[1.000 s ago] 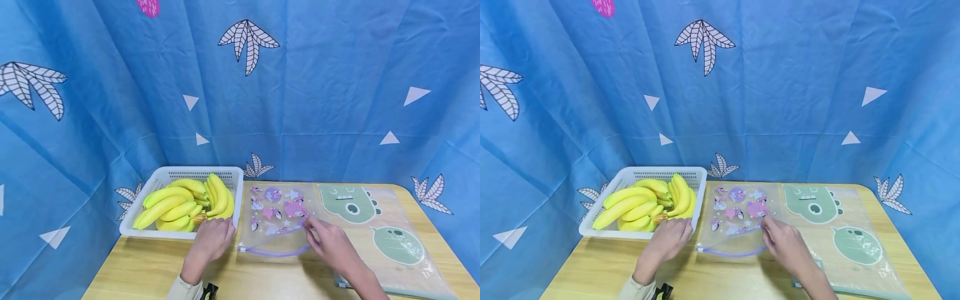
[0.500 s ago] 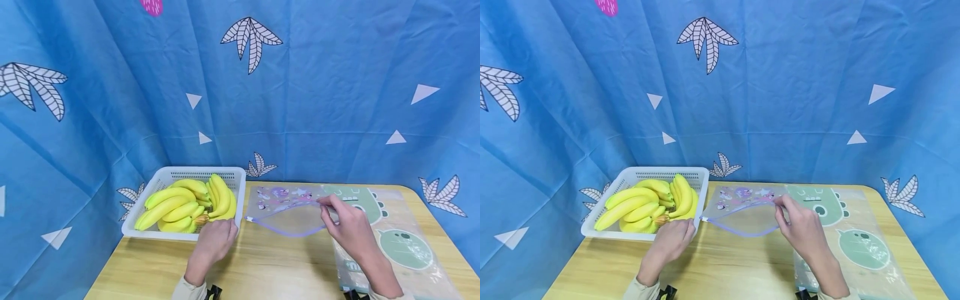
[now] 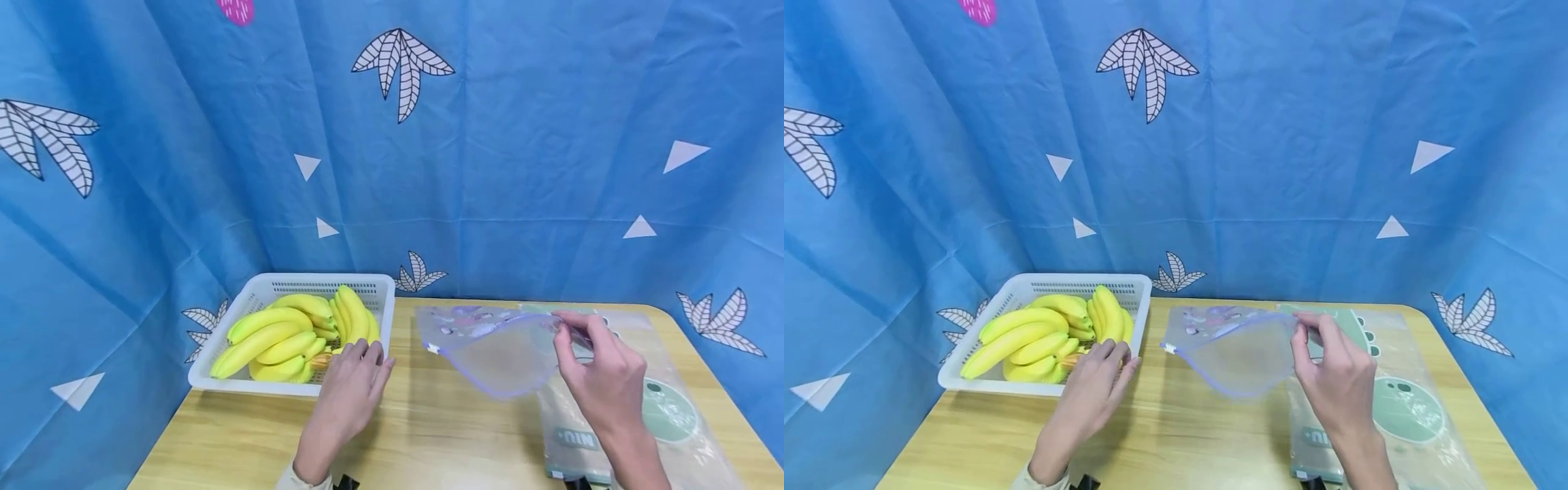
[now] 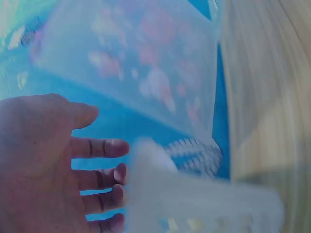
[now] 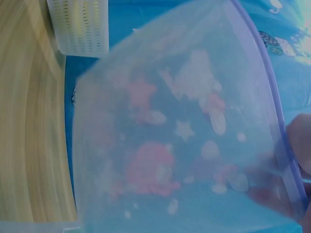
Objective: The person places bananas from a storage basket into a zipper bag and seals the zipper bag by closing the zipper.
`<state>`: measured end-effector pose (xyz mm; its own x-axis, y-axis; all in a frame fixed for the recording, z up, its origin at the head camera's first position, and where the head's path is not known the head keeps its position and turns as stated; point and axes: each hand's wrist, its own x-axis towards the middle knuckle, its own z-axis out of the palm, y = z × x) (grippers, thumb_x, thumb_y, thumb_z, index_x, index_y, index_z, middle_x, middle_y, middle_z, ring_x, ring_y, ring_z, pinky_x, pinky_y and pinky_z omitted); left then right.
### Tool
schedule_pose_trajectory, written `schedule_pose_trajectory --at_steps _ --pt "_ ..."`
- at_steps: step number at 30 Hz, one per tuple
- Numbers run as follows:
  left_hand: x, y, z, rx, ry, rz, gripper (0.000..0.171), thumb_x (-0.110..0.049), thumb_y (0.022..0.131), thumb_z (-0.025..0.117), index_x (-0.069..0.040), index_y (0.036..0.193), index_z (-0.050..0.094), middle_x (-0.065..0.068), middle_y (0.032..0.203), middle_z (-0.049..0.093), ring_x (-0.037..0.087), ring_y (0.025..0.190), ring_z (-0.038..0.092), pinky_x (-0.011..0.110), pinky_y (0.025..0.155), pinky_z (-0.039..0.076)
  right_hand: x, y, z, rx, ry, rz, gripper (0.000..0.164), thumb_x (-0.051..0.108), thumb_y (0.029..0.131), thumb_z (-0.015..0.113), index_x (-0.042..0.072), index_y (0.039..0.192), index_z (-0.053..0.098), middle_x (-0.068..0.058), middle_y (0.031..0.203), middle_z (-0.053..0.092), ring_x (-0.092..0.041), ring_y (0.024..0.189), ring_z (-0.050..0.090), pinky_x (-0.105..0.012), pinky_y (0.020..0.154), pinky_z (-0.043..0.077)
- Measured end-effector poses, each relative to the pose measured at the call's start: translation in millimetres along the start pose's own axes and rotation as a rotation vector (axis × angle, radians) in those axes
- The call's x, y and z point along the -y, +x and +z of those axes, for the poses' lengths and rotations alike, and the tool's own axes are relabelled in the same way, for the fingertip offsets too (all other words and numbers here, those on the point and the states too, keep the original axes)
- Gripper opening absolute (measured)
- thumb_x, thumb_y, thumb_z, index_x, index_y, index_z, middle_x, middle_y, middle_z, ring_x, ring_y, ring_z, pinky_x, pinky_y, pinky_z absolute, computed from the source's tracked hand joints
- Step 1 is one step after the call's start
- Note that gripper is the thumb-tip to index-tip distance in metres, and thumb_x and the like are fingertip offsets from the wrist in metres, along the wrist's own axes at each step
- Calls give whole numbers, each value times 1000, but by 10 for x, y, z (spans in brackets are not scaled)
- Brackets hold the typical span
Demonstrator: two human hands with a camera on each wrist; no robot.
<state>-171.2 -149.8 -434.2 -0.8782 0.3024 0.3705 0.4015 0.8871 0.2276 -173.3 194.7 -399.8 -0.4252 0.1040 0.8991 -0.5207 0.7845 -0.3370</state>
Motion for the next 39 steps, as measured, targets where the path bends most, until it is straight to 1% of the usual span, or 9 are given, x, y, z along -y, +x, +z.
schedule_pose_trajectory --at_steps 5,8,11,15,19,23,28,34,39 --pt "-340 -9 -51 70 -274 26 42 -46 109 43 -14 126 63 1 109 64 17 101 58 41 89 54 126 53 10 -97 -17 43 13 -1 85 66 -8 94 72 -15 90 77 -40 69 71 1 85 41" --pt "-557 43 21 147 -533 -39 64 -51 108 42 -14 159 32 4 129 61 19 111 58 41 92 55 179 56 6 -150 -19 56 10 -5 84 65 -10 91 70 -18 92 77 -43 71 71 0 85 43" --pt "-738 166 141 158 -799 -130 89 -51 105 51 -23 165 -7 8 150 47 23 120 56 38 91 56 199 25 19 -156 -15 61 13 1 89 63 -11 87 68 -19 95 77 -42 74 72 0 86 43" --pt "-892 358 340 32 -1060 -218 99 -40 103 60 -23 162 -17 15 159 38 30 125 59 33 84 60 205 -48 48 -86 12 52 15 5 90 62 -9 87 68 -16 97 77 -39 78 73 -1 86 44" --pt "-940 496 497 -168 -1210 -259 82 -19 102 60 -16 164 6 18 150 50 31 126 60 35 89 60 214 -87 32 65 25 73 9 -2 85 65 -5 92 69 -12 101 78 -33 84 74 -2 87 45" --pt "-946 549 581 -265 -1202 -273 54 -14 101 60 -10 150 37 19 138 59 28 121 61 37 96 57 221 -64 -26 238 -28 65 14 -2 86 66 2 99 70 -9 103 77 -29 88 75 -14 80 57" --pt "-948 551 622 -297 -1158 -292 46 -17 101 63 -6 142 45 17 127 65 22 108 63 35 90 57 287 -38 -103 445 -122 -60 31 0 79 76 10 108 69 -7 102 75 -29 81 73 -47 57 59" --pt "-922 551 619 -304 -1072 -272 45 -19 101 65 -11 142 49 9 101 62 11 75 52 25 65 50 402 34 -38 591 -164 -205 28 5 77 84 11 99 67 -2 86 71 -17 50 56 -34 40 43" --pt "-934 537 622 -281 -1051 -213 59 5 95 60 -11 150 43 14 127 65 20 102 64 33 91 56 410 92 108 559 -211 -345 18 7 87 73 8 85 55 -1 66 54 -13 40 34 -29 32 28"
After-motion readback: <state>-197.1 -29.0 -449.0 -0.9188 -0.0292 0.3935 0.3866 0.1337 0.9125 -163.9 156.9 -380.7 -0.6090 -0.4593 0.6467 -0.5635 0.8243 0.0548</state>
